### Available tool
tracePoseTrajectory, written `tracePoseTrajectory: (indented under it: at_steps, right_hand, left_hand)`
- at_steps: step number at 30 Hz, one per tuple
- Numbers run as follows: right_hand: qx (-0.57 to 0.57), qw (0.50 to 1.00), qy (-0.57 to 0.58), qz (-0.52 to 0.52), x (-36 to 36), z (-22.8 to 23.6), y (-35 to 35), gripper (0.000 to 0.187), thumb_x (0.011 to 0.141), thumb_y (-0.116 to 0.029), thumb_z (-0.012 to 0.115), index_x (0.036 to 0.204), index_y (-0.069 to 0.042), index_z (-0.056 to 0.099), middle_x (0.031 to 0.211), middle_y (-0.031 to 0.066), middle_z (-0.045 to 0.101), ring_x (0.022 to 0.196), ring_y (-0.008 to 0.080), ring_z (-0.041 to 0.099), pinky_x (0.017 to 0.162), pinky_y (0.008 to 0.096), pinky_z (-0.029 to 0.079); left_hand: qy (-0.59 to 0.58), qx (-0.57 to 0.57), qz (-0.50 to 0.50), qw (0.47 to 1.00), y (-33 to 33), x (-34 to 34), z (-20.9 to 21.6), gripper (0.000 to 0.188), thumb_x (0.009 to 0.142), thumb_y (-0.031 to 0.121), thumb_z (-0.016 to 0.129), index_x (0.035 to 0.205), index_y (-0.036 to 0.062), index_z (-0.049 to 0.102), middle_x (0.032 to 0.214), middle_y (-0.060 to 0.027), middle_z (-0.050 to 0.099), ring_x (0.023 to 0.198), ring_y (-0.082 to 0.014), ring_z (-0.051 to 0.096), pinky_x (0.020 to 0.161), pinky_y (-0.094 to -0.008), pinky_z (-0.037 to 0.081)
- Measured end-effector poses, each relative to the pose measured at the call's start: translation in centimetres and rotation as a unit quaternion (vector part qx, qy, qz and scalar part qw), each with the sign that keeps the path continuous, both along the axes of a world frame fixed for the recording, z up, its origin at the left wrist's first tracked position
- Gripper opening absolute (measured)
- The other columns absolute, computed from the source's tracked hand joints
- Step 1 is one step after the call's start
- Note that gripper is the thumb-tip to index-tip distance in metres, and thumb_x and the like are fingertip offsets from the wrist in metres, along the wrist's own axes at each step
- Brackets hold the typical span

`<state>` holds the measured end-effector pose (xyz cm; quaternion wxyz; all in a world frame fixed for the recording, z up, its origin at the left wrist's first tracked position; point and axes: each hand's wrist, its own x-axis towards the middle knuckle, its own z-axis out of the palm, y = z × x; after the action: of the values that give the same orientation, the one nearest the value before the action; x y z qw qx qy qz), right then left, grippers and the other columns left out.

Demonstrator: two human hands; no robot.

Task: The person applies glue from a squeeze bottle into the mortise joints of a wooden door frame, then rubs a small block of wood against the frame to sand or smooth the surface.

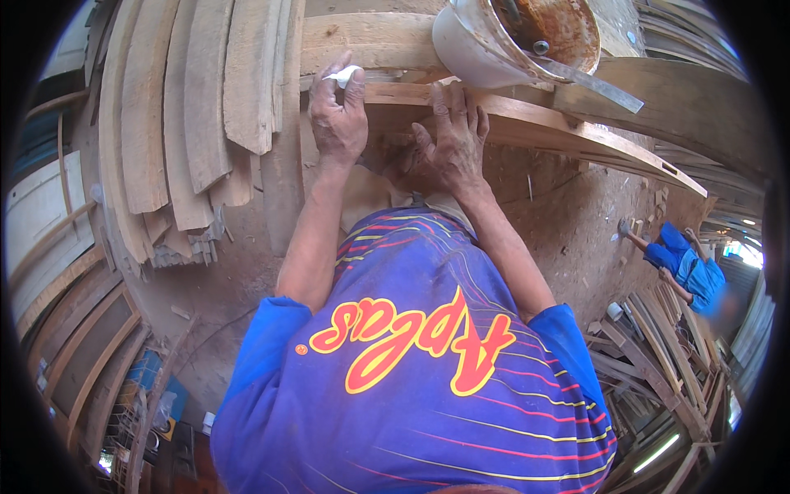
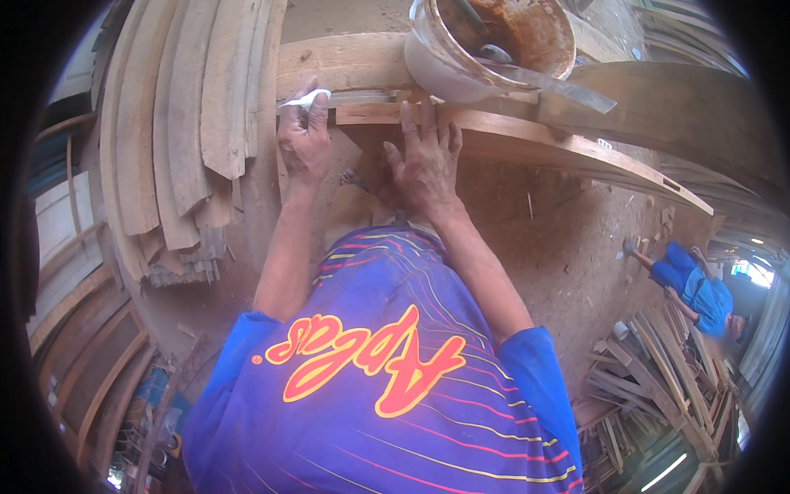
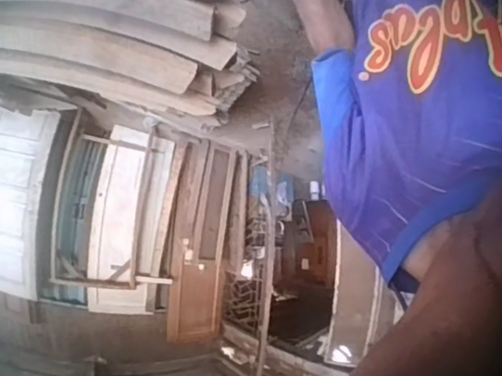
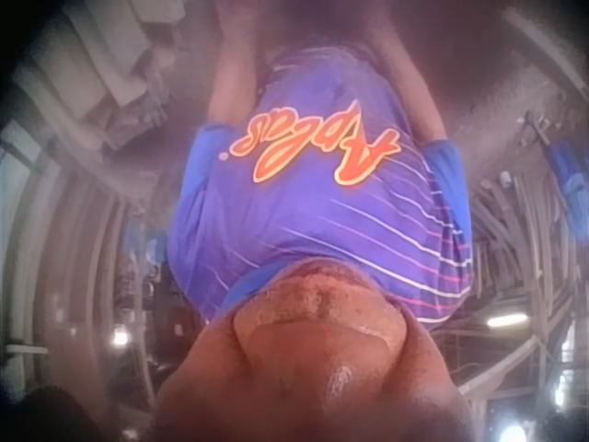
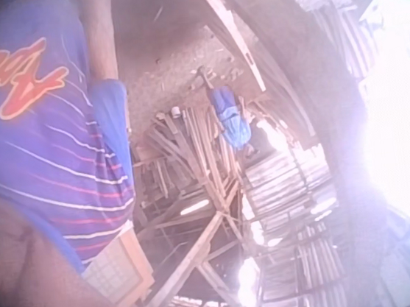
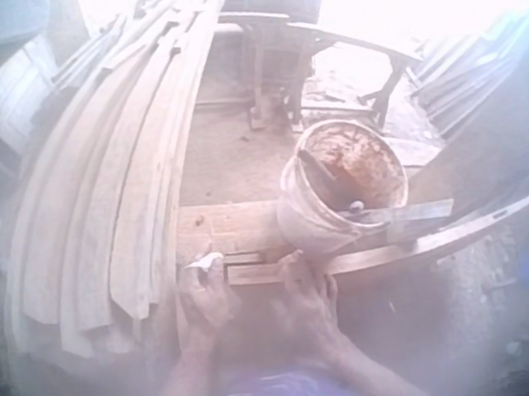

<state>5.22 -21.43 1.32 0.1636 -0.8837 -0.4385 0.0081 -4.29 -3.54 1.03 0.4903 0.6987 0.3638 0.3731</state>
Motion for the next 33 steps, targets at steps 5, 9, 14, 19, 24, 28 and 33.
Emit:
tracePoseTrajectory:
  at_steps: [5, 9, 14, 19, 24, 28, 33]
  right_hand:
    - [0.008, 1.000, -0.018, 0.019, 0.7, -0.7, -0.1, 0.065, 0.094, -0.036, 0.075, 0.152, -0.015, 0.056, 0.161, 0.0237, 0.040, 0.148, 0.0444, 0.037, 0.122, 0.0618, 0.025]
    - [-0.017, 0.999, -0.024, 0.036, 0.8, 0.5, -0.2, 0.064, 0.094, -0.036, 0.076, 0.151, -0.015, 0.058, 0.162, 0.0235, 0.040, 0.149, 0.0434, 0.036, 0.122, 0.0612, 0.023]
    - [0.130, 0.982, 0.124, 0.055, 0.4, 2.3, -1.0, 0.060, 0.096, -0.026, 0.076, 0.150, -0.009, 0.056, 0.145, 0.0244, 0.059, 0.131, 0.0410, 0.059, 0.115, 0.0524, 0.043]
    - [0.168, 0.857, 0.483, -0.066, -1.3, 5.0, -1.8, 0.052, 0.100, -0.020, 0.073, 0.146, -0.003, 0.058, 0.129, 0.0189, 0.071, 0.120, 0.0292, 0.068, 0.105, 0.0399, 0.052]
    - [0.230, 0.802, 0.527, -0.163, -0.9, 3.8, -4.0, 0.041, 0.101, -0.018, 0.074, 0.137, -0.001, 0.064, 0.126, 0.0097, 0.072, 0.115, 0.0170, 0.067, 0.101, 0.0332, 0.053]
    - [0.207, 0.722, 0.636, -0.174, 0.0, 3.8, -5.8, 0.037, 0.102, -0.017, 0.074, 0.135, -0.001, 0.066, 0.122, 0.0069, 0.073, 0.110, 0.0140, 0.067, 0.098, 0.0316, 0.053]
    - [0.314, 0.718, 0.575, -0.234, 0.4, 6.3, -6.0, 0.028, 0.102, -0.013, 0.074, 0.126, 0.000, 0.069, 0.111, 0.0051, 0.073, 0.099, 0.0102, 0.066, 0.090, 0.0283, 0.053]
  left_hand:
    - [-0.006, -0.024, -0.025, 0.999, -1.0, -0.3, -0.5, 0.040, 0.106, 0.034, 0.068, 0.131, 0.0042, 0.070, 0.127, -0.0164, 0.069, 0.121, -0.0320, 0.065, 0.103, -0.0412, 0.052]
    - [-0.014, -0.013, -0.035, 0.999, -1.6, 0.0, -0.5, 0.040, 0.105, 0.034, 0.069, 0.132, 0.0039, 0.069, 0.128, -0.0165, 0.069, 0.121, -0.0319, 0.065, 0.105, -0.0409, 0.051]
    - [-0.052, -0.113, -0.110, 0.986, -3.8, -0.4, 1.0, 0.038, 0.106, 0.030, 0.069, 0.134, 0.0042, 0.068, 0.129, -0.0151, 0.069, 0.123, -0.0283, 0.064, 0.106, -0.0389, 0.050]
    - [-0.063, -0.172, -0.212, 0.960, -7.1, -0.7, 0.7, 0.036, 0.111, 0.017, 0.060, 0.143, 0.0005, 0.060, 0.130, -0.0076, 0.067, 0.116, -0.0147, 0.064, 0.101, -0.0306, 0.051]
    - [-0.043, -0.239, -0.268, 0.932, -8.5, -1.0, 1.5, 0.041, 0.110, 0.024, 0.061, 0.144, 0.0006, 0.060, 0.134, -0.0102, 0.066, 0.122, -0.0190, 0.063, 0.106, -0.0334, 0.050]
    - [-0.011, -0.136, -0.300, 0.944, -8.2, -0.6, 2.5, 0.042, 0.107, 0.028, 0.066, 0.137, -0.0010, 0.065, 0.137, -0.0149, 0.065, 0.130, -0.0225, 0.058, 0.109, -0.0370, 0.048]
    - [0.027, -0.059, -0.278, 0.958, -7.6, -0.9, 1.7, 0.041, 0.103, 0.028, 0.073, 0.133, 0.0002, 0.069, 0.135, -0.0155, 0.066, 0.128, -0.0240, 0.061, 0.109, -0.0382, 0.049]
